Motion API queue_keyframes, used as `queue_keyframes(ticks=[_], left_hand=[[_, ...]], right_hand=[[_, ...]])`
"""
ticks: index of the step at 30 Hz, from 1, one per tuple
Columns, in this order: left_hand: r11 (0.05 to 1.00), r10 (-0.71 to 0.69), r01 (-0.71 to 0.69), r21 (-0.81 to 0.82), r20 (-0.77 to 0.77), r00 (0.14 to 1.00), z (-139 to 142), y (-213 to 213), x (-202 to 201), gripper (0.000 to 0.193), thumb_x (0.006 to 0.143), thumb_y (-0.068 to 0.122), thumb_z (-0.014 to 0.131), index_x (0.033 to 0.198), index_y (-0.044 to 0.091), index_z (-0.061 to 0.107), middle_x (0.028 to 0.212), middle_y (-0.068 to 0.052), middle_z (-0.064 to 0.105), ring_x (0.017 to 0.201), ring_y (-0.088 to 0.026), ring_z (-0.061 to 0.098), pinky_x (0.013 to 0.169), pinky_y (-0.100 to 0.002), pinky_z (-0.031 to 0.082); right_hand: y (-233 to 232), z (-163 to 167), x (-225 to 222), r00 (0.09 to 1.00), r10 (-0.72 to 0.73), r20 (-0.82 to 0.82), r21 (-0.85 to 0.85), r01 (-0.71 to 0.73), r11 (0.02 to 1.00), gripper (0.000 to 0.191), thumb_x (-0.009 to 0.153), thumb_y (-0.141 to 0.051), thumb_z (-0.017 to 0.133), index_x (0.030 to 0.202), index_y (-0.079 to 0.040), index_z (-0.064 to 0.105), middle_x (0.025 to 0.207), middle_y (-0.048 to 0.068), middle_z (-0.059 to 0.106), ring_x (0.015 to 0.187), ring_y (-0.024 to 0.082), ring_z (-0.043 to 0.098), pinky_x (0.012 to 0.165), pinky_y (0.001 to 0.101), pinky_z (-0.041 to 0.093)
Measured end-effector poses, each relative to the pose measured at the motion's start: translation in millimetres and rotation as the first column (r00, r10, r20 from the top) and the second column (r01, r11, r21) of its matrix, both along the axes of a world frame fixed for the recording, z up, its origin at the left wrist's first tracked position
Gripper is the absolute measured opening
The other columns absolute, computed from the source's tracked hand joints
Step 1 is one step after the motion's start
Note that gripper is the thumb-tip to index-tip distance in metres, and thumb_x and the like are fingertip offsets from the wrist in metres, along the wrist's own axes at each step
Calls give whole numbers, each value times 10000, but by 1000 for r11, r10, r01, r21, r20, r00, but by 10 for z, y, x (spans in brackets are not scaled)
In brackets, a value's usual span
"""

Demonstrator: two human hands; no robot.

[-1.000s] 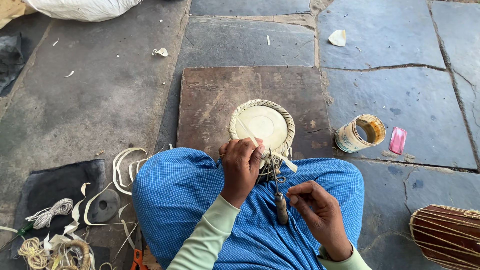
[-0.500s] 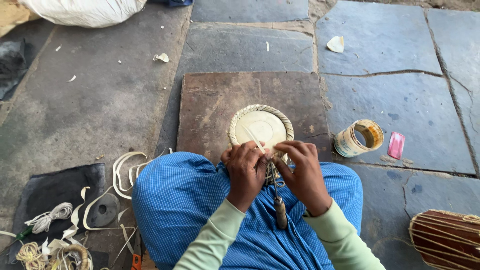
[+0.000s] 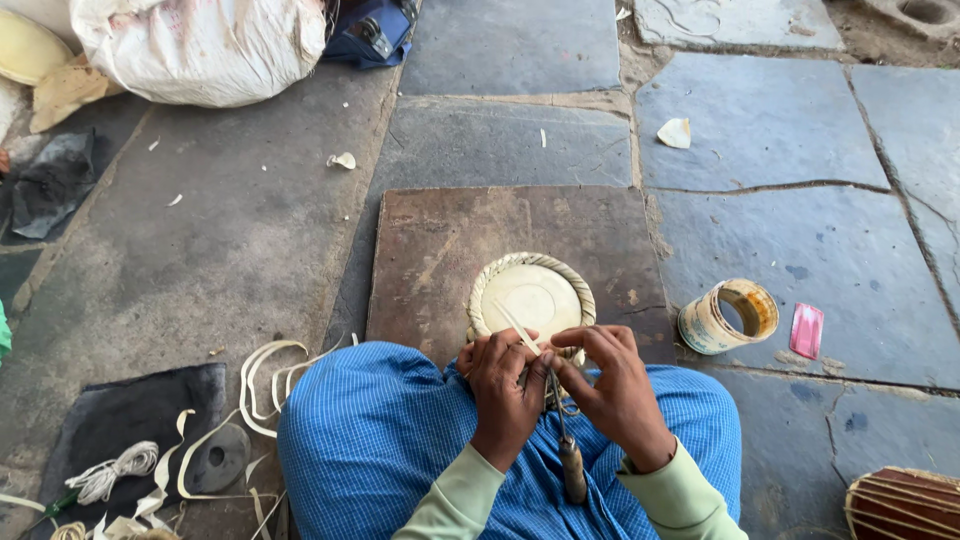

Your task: The person sits cross-legged on a stone floor with a drum held between the legs and weaves a flat leather strap around the rim of the drum head. They use a wooden-handled awl to pull the strap tight through the lacing, tighten each loop by hand, and work the strap progressively around the drum rim.

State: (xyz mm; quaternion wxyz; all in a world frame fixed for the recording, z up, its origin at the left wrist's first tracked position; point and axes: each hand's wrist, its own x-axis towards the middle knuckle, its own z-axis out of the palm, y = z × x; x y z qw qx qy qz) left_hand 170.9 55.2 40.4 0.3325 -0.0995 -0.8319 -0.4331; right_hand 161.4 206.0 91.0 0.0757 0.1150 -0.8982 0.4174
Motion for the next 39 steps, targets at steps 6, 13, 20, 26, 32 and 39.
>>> queue_keyframes(ticks=[6, 13, 20, 26, 32, 39], left_hand=[[1000, -4, 4, 16, 35, 999, -58, 28, 22, 195, 972, 278, 698, 844, 132, 674, 1071, 29, 724, 1014, -179, 617, 966, -396, 338], [1000, 6, -6, -4, -7, 1000, -82, 49, 39, 164, 976, 307, 699, 961, 154, 754, 1065, 35, 716, 1020, -166, 613, 960, -393, 328], [999, -37, 37, -5, 20, 999, -137, 18, 29, 153, 955, 290, 728, 983, 140, 740, 1092, 18, 705, 1045, -187, 604, 977, -413, 350], [996, -95, 95, -3, -1, 996, -244, -4, -73, 109, 934, 258, 747, 950, 157, 711, 1075, 28, 678, 1063, -208, 593, 979, -436, 356], [999, 4, -3, -53, 25, 1000, -144, 16, -877, 153, 861, 191, 776, 1007, 171, 735, 1063, 37, 638, 1073, -215, 587, 885, -451, 323], [978, -130, 138, -154, 61, 990, -51, 234, -791, 122, 785, 151, 781, 876, 233, 770, 994, 59, 613, 1037, -194, 600, 838, -441, 305]], right_hand=[[40, -43, 0, 991, 82, -105, 72, -75, 995, 175, 825, -190, 781, 985, -118, 780, 1079, -6, 764, 1059, 252, 585, 910, 384, 492], [27, -118, -40, 1000, -7, -9, -47, 7, 999, 82, 838, -104, 738, 914, -77, 723, 1016, -1, 778, 1029, 229, 631, 841, 356, 568], [97, -251, 321, 911, -58, -409, -45, 43, 998, 233, 897, -147, 738, 1080, -32, 652, 1108, 103, 702, 1078, 216, 638, 892, 351, 535], [163, -937, 849, 961, 72, 266, -336, 22, 942, 338, 901, -169, 694, 1190, -14, 614, 1027, 165, 684, 875, 251, 665, 748, 363, 539], [264, -974, 605, 917, 110, 384, -299, 11, 954, 287, 986, -185, 618, 1213, -31, 535, 921, 133, 661, 781, 271, 637, 675, 383, 518], [660, -416, 951, 754, 295, 587, -647, 218, 731, 271, 1030, -163, 597, 1237, -10, 516, 863, 138, 577, 637, 242, 542, 554, 372, 431]])
